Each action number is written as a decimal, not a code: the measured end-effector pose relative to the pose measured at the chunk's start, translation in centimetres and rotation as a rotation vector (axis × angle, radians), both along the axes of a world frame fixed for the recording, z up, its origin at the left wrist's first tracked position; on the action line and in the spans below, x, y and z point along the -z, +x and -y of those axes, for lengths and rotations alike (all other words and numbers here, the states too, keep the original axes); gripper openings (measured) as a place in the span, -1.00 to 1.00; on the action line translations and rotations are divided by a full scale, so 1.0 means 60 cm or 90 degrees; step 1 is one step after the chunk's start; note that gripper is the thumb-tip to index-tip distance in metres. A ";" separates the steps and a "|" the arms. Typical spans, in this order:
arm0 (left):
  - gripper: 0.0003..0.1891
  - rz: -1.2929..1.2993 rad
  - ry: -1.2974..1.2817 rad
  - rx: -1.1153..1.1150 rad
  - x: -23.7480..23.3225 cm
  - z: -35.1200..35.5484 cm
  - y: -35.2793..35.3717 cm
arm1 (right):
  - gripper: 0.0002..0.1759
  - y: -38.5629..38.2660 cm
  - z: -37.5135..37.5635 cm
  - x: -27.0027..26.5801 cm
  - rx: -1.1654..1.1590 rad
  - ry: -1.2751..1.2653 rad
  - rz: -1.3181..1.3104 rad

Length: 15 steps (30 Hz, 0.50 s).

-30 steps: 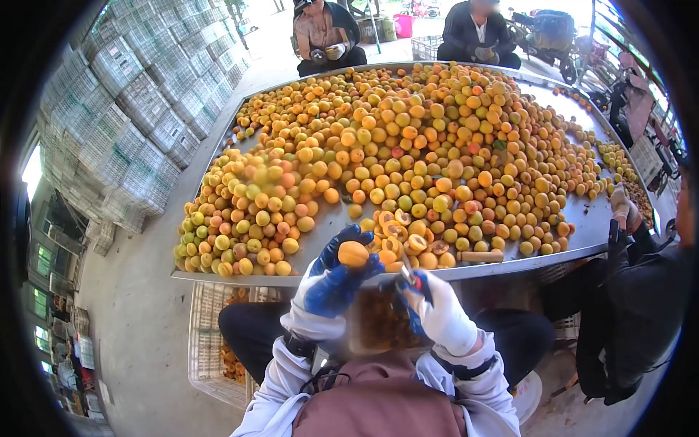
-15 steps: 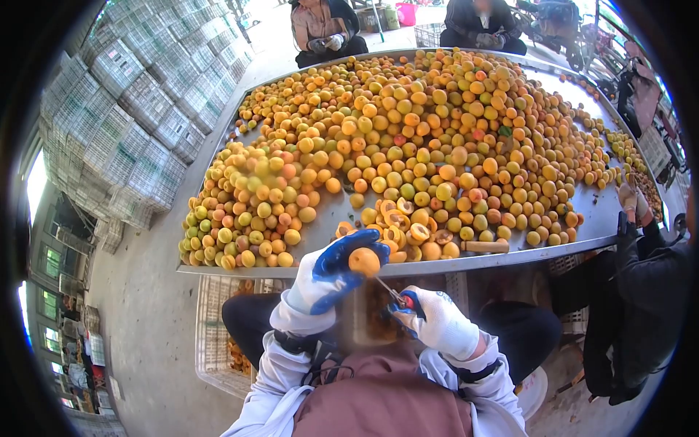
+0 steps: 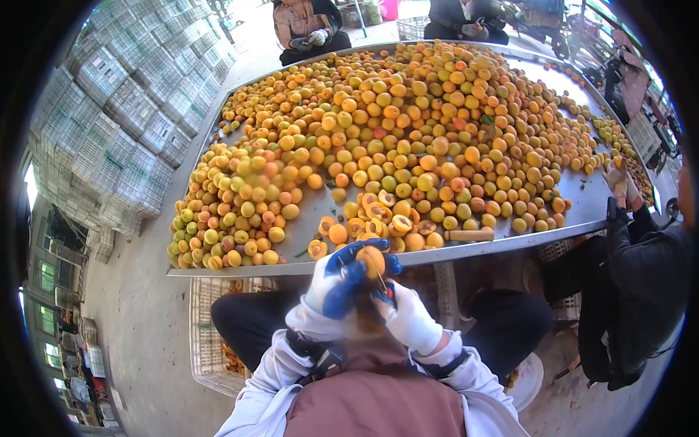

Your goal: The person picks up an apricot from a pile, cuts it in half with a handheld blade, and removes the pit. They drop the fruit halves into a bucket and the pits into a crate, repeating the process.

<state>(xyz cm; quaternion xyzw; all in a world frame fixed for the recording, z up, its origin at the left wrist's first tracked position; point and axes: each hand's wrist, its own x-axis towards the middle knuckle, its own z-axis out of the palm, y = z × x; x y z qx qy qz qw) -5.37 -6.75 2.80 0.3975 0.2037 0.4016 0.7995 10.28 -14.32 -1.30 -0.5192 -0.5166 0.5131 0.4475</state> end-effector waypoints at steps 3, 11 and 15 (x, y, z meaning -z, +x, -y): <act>-0.51 0.074 -0.140 -0.014 0.018 0.014 0.024 | -0.82 -0.017 -0.010 0.013 0.077 0.004 -0.023; -0.43 -0.039 0.006 0.006 0.022 -0.012 0.003 | -0.77 0.029 0.001 -0.023 -0.051 -0.199 -0.104; -0.44 -0.128 0.090 -0.017 0.025 -0.003 0.009 | -0.76 0.009 0.009 -0.010 -0.012 -0.186 -0.093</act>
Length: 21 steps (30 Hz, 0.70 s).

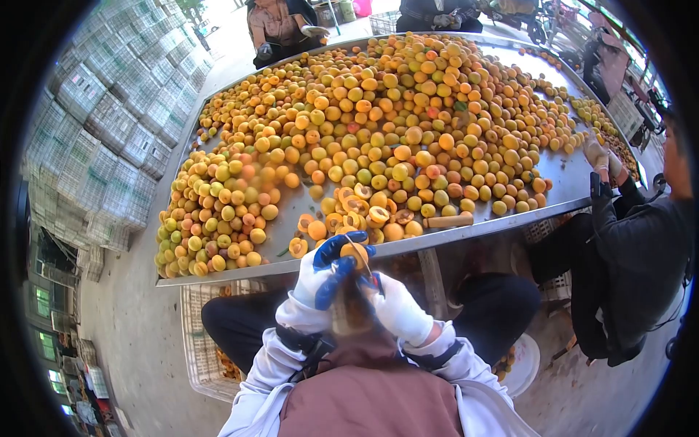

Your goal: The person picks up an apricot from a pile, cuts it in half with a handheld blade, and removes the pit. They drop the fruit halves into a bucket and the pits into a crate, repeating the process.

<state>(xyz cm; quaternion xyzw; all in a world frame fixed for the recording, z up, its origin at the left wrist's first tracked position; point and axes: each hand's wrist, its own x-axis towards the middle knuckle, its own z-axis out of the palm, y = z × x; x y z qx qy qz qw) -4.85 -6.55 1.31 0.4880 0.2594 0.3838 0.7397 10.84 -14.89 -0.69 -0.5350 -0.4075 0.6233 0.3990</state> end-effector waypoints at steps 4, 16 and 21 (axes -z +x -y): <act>-0.51 0.043 -0.145 -0.019 0.015 0.022 0.032 | -0.75 -0.033 -0.009 0.050 0.126 0.099 0.046; -0.76 -0.063 -0.147 -0.134 0.039 -0.002 0.069 | -0.74 -0.045 -0.018 0.087 0.198 0.090 -0.141; -0.74 -0.011 -0.181 -0.090 0.037 -0.001 0.067 | -0.72 -0.020 -0.016 0.064 0.165 -0.076 -0.469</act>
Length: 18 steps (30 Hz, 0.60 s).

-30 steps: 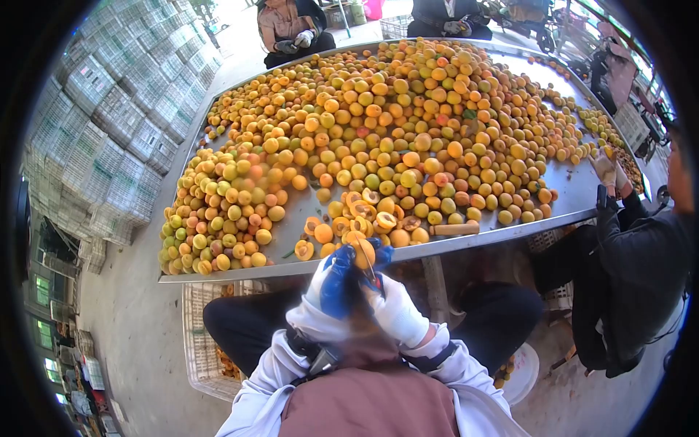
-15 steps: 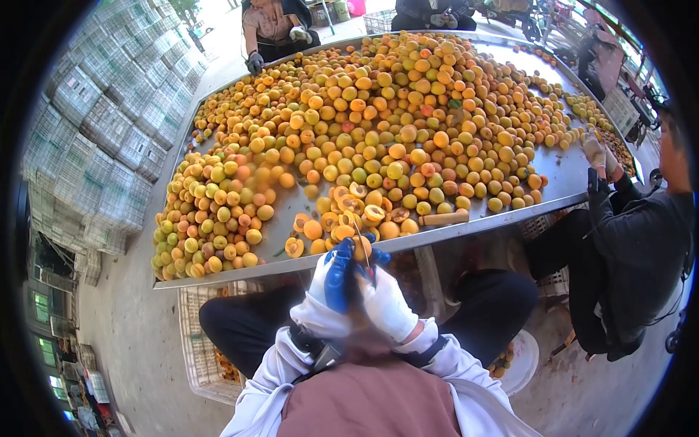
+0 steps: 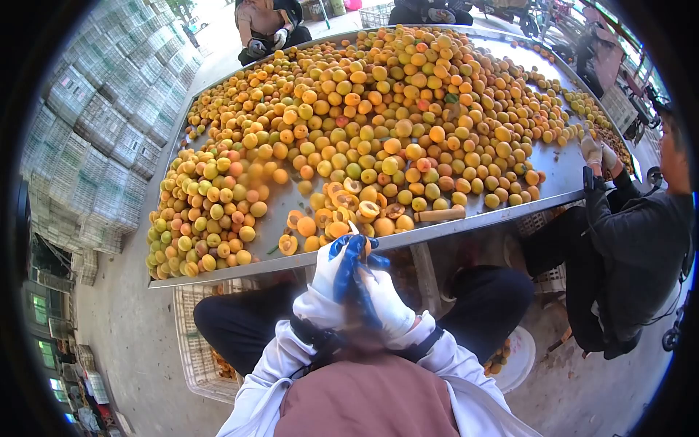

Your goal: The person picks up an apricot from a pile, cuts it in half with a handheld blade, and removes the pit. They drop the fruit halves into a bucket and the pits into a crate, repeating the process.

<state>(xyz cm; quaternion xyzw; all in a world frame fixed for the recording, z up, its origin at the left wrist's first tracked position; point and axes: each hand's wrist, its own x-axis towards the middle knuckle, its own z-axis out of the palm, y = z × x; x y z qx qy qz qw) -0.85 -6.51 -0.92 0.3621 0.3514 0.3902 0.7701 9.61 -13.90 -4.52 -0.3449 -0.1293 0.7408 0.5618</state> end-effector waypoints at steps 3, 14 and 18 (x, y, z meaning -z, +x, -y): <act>-0.64 0.012 -0.011 0.036 -0.013 0.007 -0.006 | -0.72 0.018 0.003 0.018 -0.048 0.028 -0.151; -0.61 -0.299 0.546 -0.093 -0.020 -0.040 -0.043 | -0.78 0.071 -0.012 -0.107 0.109 0.073 0.410; -0.52 -0.539 0.845 0.020 -0.043 -0.018 -0.033 | -0.74 0.082 -0.035 -0.127 -0.005 0.123 0.485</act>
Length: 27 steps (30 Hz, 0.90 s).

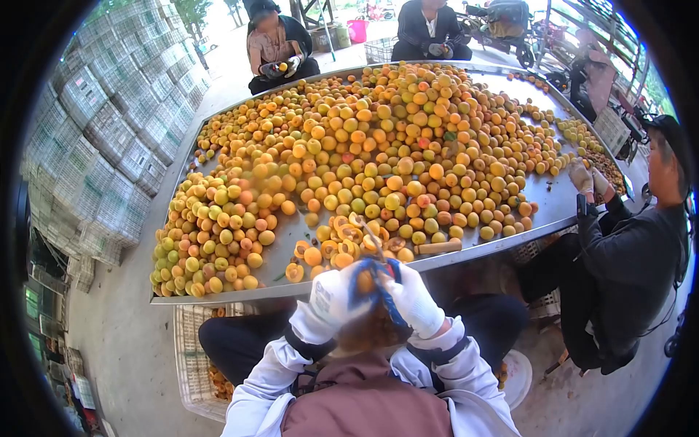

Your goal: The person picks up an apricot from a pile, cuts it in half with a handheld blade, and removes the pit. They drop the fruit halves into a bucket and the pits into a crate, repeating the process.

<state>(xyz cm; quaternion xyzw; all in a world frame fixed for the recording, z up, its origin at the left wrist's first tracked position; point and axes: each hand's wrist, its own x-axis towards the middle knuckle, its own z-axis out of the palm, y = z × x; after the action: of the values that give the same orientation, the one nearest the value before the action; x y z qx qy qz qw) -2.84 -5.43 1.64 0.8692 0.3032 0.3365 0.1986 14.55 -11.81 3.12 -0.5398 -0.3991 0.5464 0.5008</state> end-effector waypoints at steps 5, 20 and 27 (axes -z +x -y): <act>-0.58 0.040 0.014 0.020 0.024 0.000 0.005 | -0.68 -0.009 -0.020 0.016 -0.032 -0.041 -0.139; -0.62 0.384 -0.651 -0.168 0.082 -0.088 -0.013 | -0.77 -0.010 -0.013 0.073 0.124 0.015 -0.323; -0.23 0.460 -0.623 -0.012 0.066 -0.084 -0.055 | -0.70 -0.066 -0.021 0.011 0.291 0.167 0.116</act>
<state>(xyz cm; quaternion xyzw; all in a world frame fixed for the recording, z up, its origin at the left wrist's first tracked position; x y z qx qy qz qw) -6.15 -0.37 -2.34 0.5051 0.3439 0.4332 0.6625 10.61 -10.57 2.46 -0.5934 -0.3778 0.3120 0.6386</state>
